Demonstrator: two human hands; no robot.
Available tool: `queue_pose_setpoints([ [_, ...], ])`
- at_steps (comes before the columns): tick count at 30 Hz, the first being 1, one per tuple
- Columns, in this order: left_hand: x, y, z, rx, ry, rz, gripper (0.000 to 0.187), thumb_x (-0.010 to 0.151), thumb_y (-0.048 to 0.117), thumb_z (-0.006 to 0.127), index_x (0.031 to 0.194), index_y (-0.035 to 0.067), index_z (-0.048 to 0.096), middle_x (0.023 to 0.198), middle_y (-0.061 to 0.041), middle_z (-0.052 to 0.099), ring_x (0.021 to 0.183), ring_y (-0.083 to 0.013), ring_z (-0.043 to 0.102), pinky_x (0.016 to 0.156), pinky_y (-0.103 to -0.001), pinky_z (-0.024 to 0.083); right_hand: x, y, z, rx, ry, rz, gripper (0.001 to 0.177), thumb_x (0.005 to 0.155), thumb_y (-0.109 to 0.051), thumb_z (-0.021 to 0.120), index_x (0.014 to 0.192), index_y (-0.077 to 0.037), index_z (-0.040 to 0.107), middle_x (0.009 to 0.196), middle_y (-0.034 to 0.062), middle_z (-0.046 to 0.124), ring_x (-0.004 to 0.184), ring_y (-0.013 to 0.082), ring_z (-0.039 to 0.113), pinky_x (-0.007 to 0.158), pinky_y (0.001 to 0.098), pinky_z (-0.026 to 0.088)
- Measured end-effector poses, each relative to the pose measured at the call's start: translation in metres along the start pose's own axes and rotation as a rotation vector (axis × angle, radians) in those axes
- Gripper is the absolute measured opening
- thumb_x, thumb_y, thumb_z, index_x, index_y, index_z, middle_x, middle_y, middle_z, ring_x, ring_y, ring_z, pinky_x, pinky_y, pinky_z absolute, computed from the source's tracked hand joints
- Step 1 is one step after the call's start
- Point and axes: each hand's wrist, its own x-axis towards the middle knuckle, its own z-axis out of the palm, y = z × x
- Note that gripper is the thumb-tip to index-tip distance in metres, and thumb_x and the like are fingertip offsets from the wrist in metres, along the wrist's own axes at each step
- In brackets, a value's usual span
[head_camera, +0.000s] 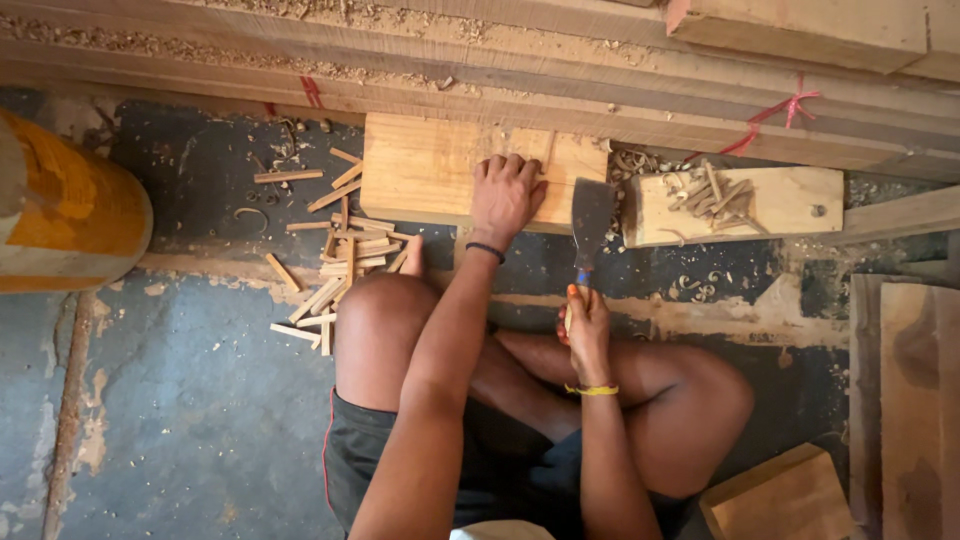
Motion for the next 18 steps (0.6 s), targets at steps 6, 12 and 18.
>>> queue_pose_setpoints([
  [6, 0.0000, -0.0014, 0.0043, -0.013, -0.014, -0.029, 0.031, 0.086, 0.037, 0.075, 0.108, 0.016, 0.074, 0.100, -0.005, 0.068, 0.100, -0.0278, 0.060, 0.092, -0.046, 0.043, -0.0023, -0.0013, -0.0009, 0.002, 0.000, -0.001, 0.027, 0.101, -0.033, 0.064, 0.093, -0.010, 0.052, 0.065, 0.0009, 0.055, 0.041, 0.0082, 0.047, 0.034, 0.0232, 0.031],
  [12, 0.0022, -0.0025, 0.0042, -0.041, -0.005, -0.043, 0.029, 0.085, 0.036, 0.076, 0.106, 0.016, 0.074, 0.099, -0.005, 0.069, 0.098, -0.0272, 0.061, 0.091, -0.045, 0.043, -0.0023, -0.0044, 0.0003, -0.023, 0.006, 0.007, 0.027, 0.100, -0.035, 0.064, 0.093, -0.011, 0.053, 0.065, 0.0007, 0.055, 0.040, 0.0081, 0.047, 0.033, 0.0228, 0.032],
  [18, 0.0034, -0.0017, 0.0037, -0.045, 0.007, -0.053, 0.021, 0.087, 0.032, 0.075, 0.102, 0.017, 0.074, 0.096, -0.004, 0.069, 0.097, -0.0267, 0.062, 0.090, -0.045, 0.044, -0.0042, -0.0039, -0.0010, -0.011, -0.001, 0.010, 0.030, 0.100, -0.037, 0.064, 0.091, -0.011, 0.052, 0.065, 0.0002, 0.055, 0.041, 0.0076, 0.046, 0.033, 0.0227, 0.030],
])
